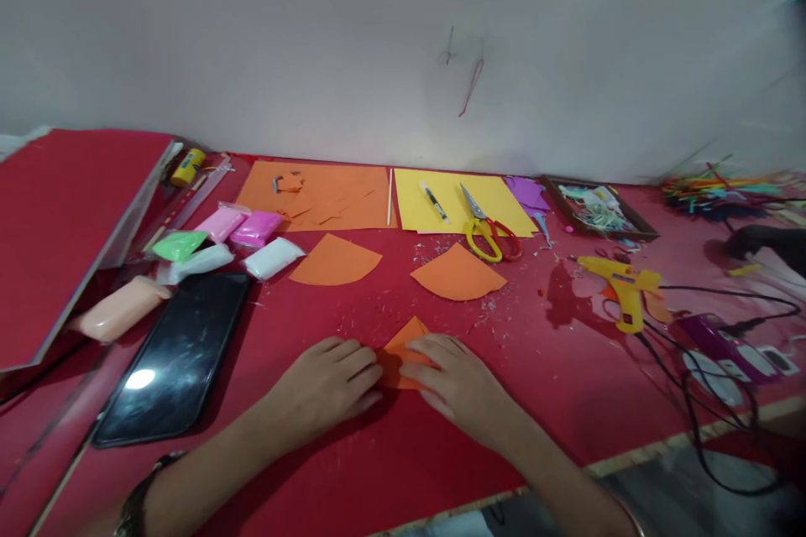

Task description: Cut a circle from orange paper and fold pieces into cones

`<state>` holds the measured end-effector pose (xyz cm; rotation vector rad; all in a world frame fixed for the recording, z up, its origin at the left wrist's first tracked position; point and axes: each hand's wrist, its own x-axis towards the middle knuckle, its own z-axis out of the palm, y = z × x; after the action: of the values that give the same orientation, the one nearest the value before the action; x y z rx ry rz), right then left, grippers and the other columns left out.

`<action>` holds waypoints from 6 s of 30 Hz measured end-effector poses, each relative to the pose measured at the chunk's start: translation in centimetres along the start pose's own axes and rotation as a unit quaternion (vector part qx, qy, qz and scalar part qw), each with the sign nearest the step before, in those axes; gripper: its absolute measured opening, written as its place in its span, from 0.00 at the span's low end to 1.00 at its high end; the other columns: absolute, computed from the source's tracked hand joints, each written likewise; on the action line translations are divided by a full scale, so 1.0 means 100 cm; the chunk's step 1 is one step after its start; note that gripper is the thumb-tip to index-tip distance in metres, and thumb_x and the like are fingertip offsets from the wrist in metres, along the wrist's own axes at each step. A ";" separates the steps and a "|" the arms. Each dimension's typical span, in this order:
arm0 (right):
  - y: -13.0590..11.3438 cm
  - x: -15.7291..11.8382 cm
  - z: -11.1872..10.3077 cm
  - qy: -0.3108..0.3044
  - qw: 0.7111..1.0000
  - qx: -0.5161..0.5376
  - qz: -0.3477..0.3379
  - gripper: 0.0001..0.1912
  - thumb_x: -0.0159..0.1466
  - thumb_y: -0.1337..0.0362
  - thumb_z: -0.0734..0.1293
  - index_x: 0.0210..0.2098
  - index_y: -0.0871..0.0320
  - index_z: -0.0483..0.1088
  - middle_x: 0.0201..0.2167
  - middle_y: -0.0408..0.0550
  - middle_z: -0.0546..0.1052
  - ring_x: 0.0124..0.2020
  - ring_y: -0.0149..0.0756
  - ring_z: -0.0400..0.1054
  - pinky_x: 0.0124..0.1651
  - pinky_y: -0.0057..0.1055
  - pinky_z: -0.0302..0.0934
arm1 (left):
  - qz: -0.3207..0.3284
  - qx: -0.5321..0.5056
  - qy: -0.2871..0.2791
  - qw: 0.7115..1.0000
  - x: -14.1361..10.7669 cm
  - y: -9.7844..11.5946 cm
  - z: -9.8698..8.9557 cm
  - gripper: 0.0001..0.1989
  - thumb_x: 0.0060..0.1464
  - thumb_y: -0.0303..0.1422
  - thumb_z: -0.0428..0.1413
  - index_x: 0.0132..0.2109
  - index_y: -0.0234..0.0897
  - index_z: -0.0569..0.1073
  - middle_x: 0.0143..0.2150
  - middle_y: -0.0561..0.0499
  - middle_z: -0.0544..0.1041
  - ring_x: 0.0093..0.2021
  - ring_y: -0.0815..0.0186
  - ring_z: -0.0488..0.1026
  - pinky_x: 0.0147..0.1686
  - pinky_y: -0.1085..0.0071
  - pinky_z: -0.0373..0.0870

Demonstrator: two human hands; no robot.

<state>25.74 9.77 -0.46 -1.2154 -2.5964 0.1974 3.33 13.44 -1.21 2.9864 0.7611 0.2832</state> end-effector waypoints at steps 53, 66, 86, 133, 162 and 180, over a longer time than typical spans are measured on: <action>0.017 -0.012 0.000 0.083 0.968 0.198 0.133 0.06 0.60 0.70 0.63 0.34 0.57 0.71 0.37 0.48 0.73 0.41 0.33 0.66 0.45 0.30 0.60 | -0.088 -0.089 0.004 0.992 0.006 0.002 -0.004 0.08 0.56 0.30 0.50 0.40 0.42 0.74 0.40 0.51 0.75 0.39 0.62 0.70 0.36 0.68 0.66; 0.021 -0.007 -0.002 0.086 0.944 0.241 0.207 0.05 0.59 0.68 0.63 0.28 0.58 0.70 0.33 0.47 0.70 0.37 0.33 0.66 0.40 0.28 0.59 | -0.171 -0.150 0.051 0.972 0.008 -0.002 0.003 0.13 0.57 0.36 0.49 0.28 0.37 0.72 0.34 0.51 0.75 0.36 0.66 0.71 0.33 0.72 0.65; 0.015 0.001 0.003 0.115 0.929 0.242 0.255 0.06 0.56 0.72 0.64 0.24 0.58 0.65 0.29 0.44 0.66 0.32 0.31 0.63 0.36 0.27 0.58 | -0.195 -0.134 0.056 0.970 0.009 0.000 0.000 0.13 0.55 0.34 0.49 0.24 0.37 0.67 0.34 0.52 0.74 0.33 0.68 0.70 0.29 0.74 0.65; -0.007 0.006 0.007 0.107 0.940 0.156 0.284 0.04 0.58 0.71 0.64 0.27 0.58 0.64 0.31 0.43 0.67 0.34 0.34 0.60 0.37 0.31 0.52 | -0.207 -0.142 0.038 0.967 0.010 -0.001 0.005 0.11 0.54 0.31 0.50 0.24 0.36 0.65 0.36 0.51 0.71 0.35 0.66 0.67 0.34 0.70 0.64; -0.005 0.008 0.010 0.108 0.946 0.103 0.288 0.07 0.58 0.69 0.64 0.25 0.58 0.63 0.29 0.43 0.66 0.32 0.34 0.59 0.36 0.31 0.53 | -0.215 -0.113 0.005 0.970 0.021 0.000 0.002 0.14 0.57 0.36 0.48 0.26 0.36 0.70 0.34 0.51 0.69 0.35 0.66 0.64 0.33 0.69 0.60; -0.005 0.008 0.011 0.091 0.950 0.067 0.290 0.08 0.53 0.75 0.62 0.25 0.57 0.61 0.29 0.43 0.67 0.32 0.35 0.59 0.35 0.30 0.52 | 0.018 0.066 -0.022 0.997 0.021 0.005 -0.007 0.26 0.56 0.24 0.46 0.59 0.53 0.55 0.59 0.52 0.60 0.51 0.59 0.62 0.49 0.61 0.58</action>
<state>24.56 10.05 -1.25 -1.8160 -1.9749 0.3477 5.21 14.03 -0.12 3.1218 0.7506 0.1726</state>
